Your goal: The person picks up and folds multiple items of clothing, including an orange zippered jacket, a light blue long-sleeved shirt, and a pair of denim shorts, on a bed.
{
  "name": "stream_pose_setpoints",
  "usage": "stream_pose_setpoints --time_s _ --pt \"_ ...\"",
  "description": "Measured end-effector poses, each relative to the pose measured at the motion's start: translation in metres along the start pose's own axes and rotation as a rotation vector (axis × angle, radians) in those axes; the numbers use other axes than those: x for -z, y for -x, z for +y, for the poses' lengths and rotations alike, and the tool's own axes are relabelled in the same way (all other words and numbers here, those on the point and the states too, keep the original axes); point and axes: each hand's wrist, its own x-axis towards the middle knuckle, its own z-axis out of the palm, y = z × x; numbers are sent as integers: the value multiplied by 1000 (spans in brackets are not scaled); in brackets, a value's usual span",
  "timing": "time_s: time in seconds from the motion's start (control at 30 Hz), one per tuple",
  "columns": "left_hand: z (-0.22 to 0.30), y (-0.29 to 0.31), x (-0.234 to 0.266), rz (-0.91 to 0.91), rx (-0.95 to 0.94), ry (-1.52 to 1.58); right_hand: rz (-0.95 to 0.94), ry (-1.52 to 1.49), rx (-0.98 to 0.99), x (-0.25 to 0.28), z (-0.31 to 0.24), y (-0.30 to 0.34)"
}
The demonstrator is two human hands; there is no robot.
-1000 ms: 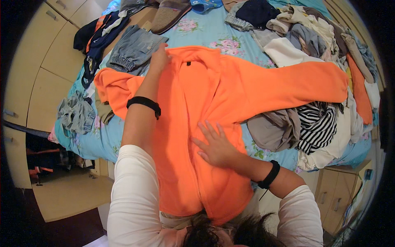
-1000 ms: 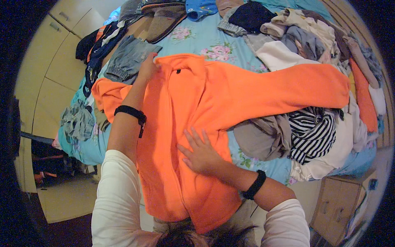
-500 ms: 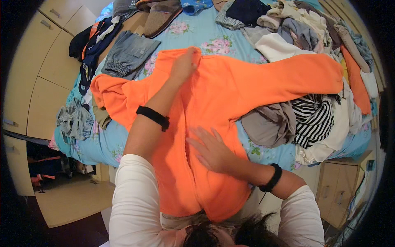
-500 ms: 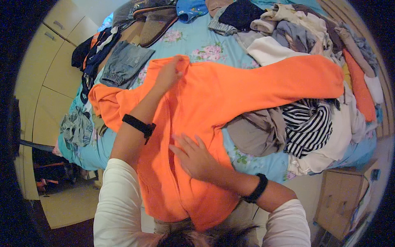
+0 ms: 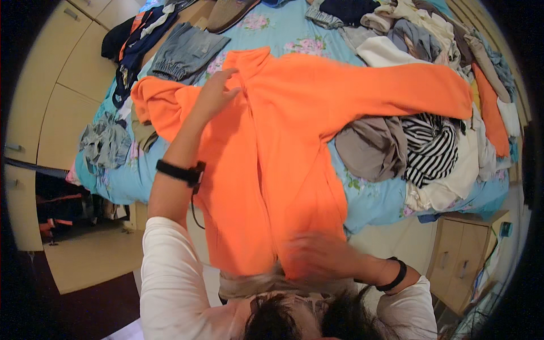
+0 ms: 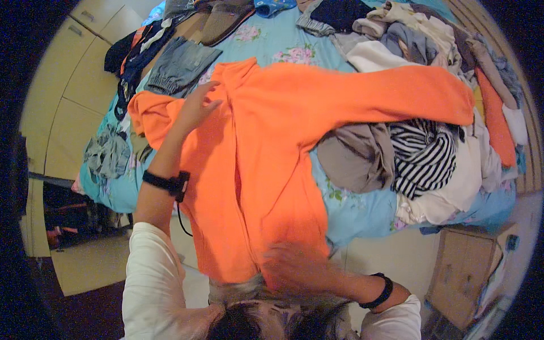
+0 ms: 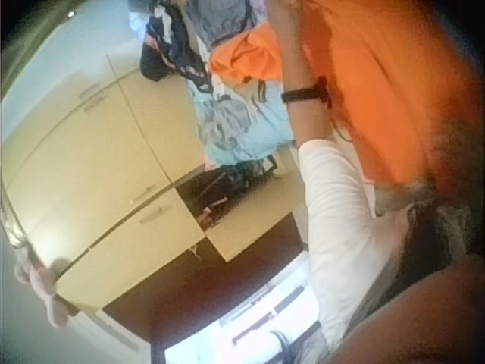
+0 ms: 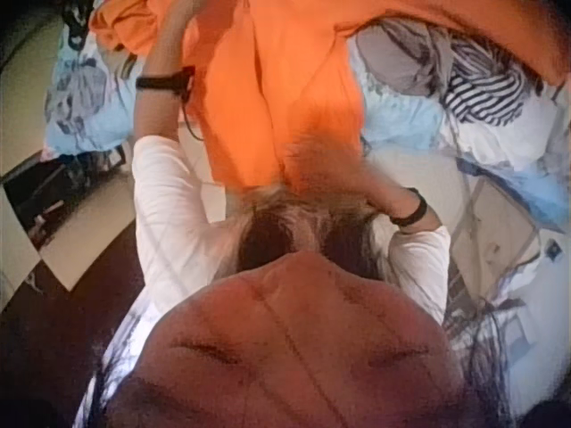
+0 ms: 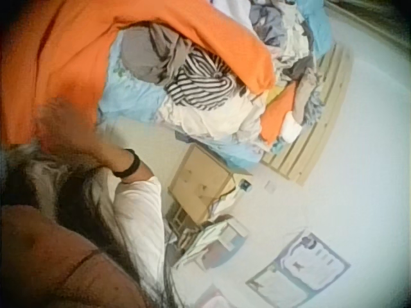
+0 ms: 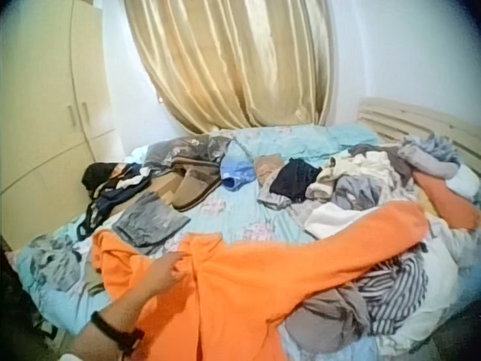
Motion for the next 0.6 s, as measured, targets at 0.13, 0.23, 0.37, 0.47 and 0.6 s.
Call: stream_pose_setpoints --time_s 0.13,0.23,0.37,0.47,0.6 --pt "6 107 66 44 190 318 181 -19 -524 17 -1 55" --pt "7 207 81 82 535 544 204 -50 -790 9 4 88" --pt "1 346 69 -66 651 497 295 -104 -884 -21 0 102" --pt "42 383 60 -405 823 452 363 -36 -765 -35 -3 85" --pt "68 386 39 -460 828 476 546 -100 -765 -46 6 77"
